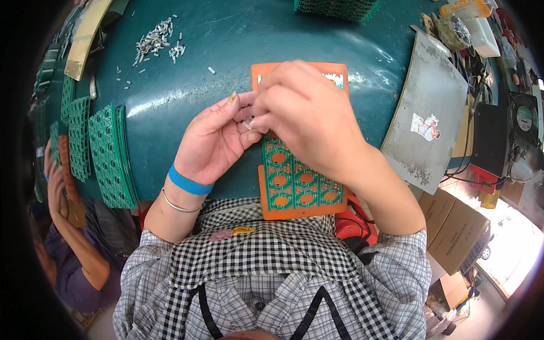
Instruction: The person inserts small components into holes on a circuit board mounted on a fixture by hand. The person then moves a metal plate, moves a stack of circuit boards, places another circuit board onto the fixture, and inserts small components into it.
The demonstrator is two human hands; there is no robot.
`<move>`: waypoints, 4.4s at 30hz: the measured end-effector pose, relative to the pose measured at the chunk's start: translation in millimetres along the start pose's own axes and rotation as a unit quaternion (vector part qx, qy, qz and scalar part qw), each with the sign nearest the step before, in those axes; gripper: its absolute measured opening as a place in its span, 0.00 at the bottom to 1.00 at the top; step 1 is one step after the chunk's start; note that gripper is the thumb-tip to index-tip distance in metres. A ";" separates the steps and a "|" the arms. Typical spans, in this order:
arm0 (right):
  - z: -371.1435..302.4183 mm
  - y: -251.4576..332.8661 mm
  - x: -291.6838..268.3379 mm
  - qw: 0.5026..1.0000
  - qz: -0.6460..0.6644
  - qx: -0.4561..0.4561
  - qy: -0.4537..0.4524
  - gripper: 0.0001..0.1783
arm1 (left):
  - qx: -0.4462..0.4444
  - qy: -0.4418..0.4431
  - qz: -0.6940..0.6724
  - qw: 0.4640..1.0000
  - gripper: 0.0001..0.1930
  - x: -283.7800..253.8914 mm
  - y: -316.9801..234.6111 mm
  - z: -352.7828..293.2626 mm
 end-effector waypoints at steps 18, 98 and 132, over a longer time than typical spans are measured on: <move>-21.8 -30.2 18.2 0.974 -0.020 0.224 0.022 0.05 | 0.112 -0.078 0.145 0.980 0.12 -21.6 -12.6 -16.6; -35.9 19.0 11.5 0.988 0.051 0.146 0.022 0.12 | 0.053 -0.117 0.181 0.975 0.05 -8.5 19.1 -35.9; -51.4 20.5 7.2 0.970 -0.018 0.218 0.107 0.07 | 0.046 -0.152 0.203 0.966 0.17 -10.1 5.3 -50.0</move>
Point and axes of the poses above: each hand's wrist, its own z-axis towards the middle knuckle, its own x-axis out of the palm, y = z × x, the point moved 2 cm from there along z, towards the middle knuckle, and after that the axes turned 1 degree about z, right-handed, at the moved point
